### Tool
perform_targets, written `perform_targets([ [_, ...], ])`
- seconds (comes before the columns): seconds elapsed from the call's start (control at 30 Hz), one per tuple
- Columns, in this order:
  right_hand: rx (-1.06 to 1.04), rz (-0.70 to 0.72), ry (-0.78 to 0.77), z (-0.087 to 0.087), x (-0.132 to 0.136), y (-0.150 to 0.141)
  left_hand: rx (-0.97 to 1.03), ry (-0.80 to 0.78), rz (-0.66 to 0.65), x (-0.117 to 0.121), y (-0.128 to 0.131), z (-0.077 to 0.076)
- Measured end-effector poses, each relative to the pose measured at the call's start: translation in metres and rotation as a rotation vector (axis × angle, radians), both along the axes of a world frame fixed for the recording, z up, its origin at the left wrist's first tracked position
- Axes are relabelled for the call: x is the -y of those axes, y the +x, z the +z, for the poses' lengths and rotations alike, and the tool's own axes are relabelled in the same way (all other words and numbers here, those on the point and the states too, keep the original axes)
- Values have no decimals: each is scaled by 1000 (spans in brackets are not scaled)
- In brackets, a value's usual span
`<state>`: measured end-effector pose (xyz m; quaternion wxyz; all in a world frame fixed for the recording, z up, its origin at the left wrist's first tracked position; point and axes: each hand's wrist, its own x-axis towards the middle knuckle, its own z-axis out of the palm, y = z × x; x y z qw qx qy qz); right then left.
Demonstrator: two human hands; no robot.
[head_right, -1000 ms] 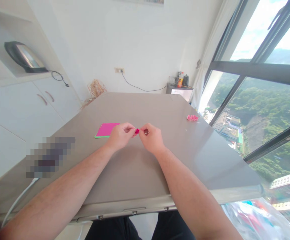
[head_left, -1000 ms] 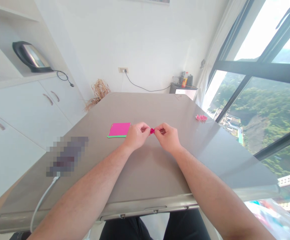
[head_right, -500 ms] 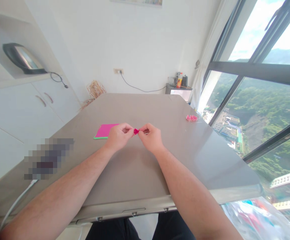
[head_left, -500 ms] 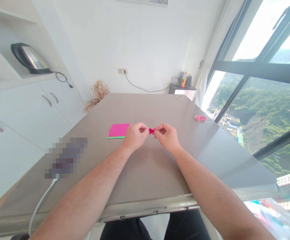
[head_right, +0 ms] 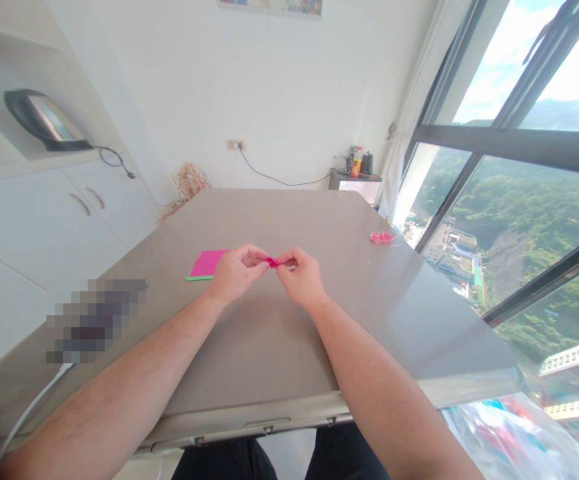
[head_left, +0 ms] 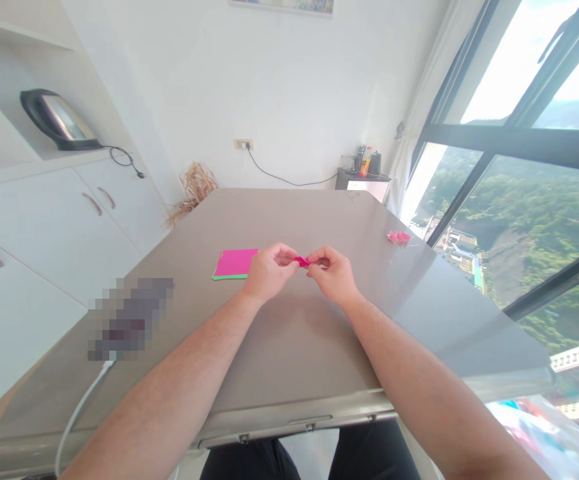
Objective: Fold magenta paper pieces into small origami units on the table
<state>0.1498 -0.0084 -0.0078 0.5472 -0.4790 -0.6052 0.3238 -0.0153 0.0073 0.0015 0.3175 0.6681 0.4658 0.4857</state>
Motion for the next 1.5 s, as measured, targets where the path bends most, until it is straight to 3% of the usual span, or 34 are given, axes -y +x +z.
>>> perform_targets([
  [0.5,75,-1,-24,-2,-1,0,-61,-7,40,-3,0,-1],
  [0.73,205,55,227,-8,-2,0,-91,16,67,0,4,0],
  [0.97,335,-27,243,-8,0,-2,-99,6,77,1,7,-1],
  [1.3,392,-87,216,-7,-1,-1,30,-94,16,-3,9,-3],
  [1.5,298,-68,195,-4,0,-3,175,-188,-2,1,10,2],
])
